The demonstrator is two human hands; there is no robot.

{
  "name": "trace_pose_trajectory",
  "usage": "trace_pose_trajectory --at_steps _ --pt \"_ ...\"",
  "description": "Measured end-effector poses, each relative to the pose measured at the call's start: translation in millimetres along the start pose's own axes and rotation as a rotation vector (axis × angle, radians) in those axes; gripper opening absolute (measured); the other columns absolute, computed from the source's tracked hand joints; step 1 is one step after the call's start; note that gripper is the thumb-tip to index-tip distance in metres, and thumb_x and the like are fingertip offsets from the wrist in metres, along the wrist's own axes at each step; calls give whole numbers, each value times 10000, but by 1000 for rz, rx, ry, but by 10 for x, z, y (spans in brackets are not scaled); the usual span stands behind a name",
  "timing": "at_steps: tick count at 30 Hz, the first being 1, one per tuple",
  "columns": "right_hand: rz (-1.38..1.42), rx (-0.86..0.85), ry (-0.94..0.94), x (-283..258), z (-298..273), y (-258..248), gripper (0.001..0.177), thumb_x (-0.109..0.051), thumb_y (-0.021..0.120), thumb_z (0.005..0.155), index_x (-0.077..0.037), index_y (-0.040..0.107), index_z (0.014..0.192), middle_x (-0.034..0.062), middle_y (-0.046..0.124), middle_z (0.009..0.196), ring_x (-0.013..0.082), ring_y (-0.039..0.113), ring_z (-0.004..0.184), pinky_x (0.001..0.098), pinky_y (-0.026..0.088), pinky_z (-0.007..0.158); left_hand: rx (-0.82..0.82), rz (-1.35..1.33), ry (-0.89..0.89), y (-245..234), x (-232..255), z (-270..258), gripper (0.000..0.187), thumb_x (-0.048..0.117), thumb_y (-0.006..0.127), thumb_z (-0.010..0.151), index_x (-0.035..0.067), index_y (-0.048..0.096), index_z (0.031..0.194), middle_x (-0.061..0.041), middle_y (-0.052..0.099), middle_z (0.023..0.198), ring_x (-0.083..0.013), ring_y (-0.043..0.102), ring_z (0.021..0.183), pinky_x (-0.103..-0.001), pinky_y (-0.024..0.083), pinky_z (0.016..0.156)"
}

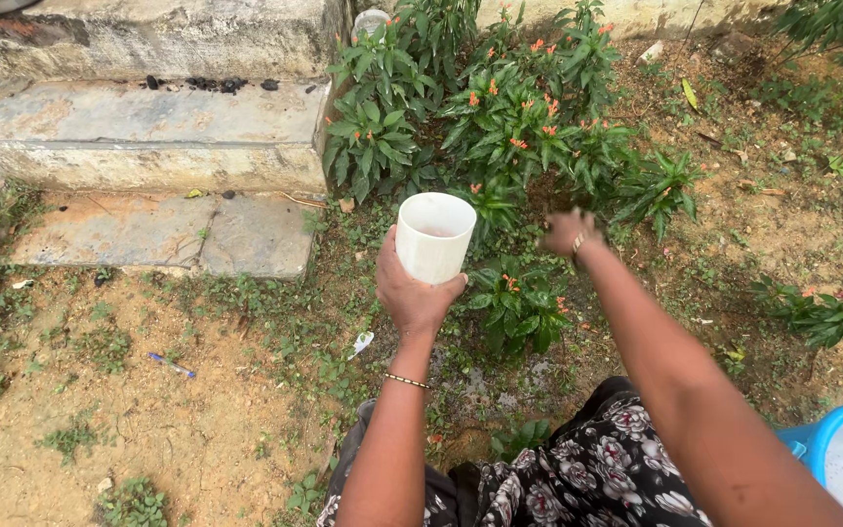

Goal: The person washes a white plastic cup by dipping it into a bucket of soapy water and rubbing the surface with their hands.

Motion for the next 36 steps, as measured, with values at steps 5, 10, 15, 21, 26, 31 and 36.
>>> trace_pose_trajectory --at_steps 5,10,15,21,26,31,36 --pt "-272 -114 37 750 -360 336 602 -408 692 955 -134 522 1463 70 508 1534 219 492 1361 445 388 1123 -16 11 47 17 -24 -25 1121 239 952 450 141 434 1439 -147 592 1345 -364 588 1225 -488 479 1053" --pt "191 -209 209 627 -865 533 386 -277 656 958 -127 643 1313 40 666 1236 73 578 924 283 524 771 -68 19 92 96 -6 -73 1111 267 939 465 137 430 1444 -137 604 1330 -344 599 1215 -489 488 1047" --pt "529 -244 147 369 -1041 536 288 -211 613 989 -114 651 1258 29 683 1100 97 643 881 275 552 747 -148 89 112 237 -12 -162 1111 268 923 476 126 417 1455 -141 584 1318 -349 572 1228 -522 442 1043" --pt "890 -251 172 192 -1082 469 242 -259 524 1024 -91 640 1153 22 717 949 148 701 812 286 568 633 -188 46 228 436 22 -283 1107 287 893 476 120 407 1457 -132 567 1368 -353 536 1261 -542 399 1030" --pt "1129 -223 177 295 -995 423 284 -338 502 1067 -90 642 1083 -19 695 818 97 699 690 220 518 489 -299 161 242 606 79 -346 1062 252 856 518 139 413 1477 -123 557 1294 -327 544 1235 -516 392 1019" --pt "1319 -244 185 271 -1036 376 328 -367 508 1095 -64 626 1047 -5 641 692 56 552 434 167 380 302 -321 206 361 738 106 -415 998 229 841 563 124 421 1463 -116 560 1289 -318 546 1204 -513 378 1001" --pt "1258 -244 233 316 -1036 388 280 -295 471 1047 -89 660 1055 -2 654 668 52 519 378 163 365 265 -323 250 457 747 142 -477 957 208 824 573 112 456 1451 -113 562 1256 -320 545 1182 -507 367 1036"
Point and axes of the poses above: each hand's wrist, its own z-axis towards the middle knuckle, its own y-axis out of the palm, x = y × z, the point moved 1 cm from there along z, towards the middle knuckle
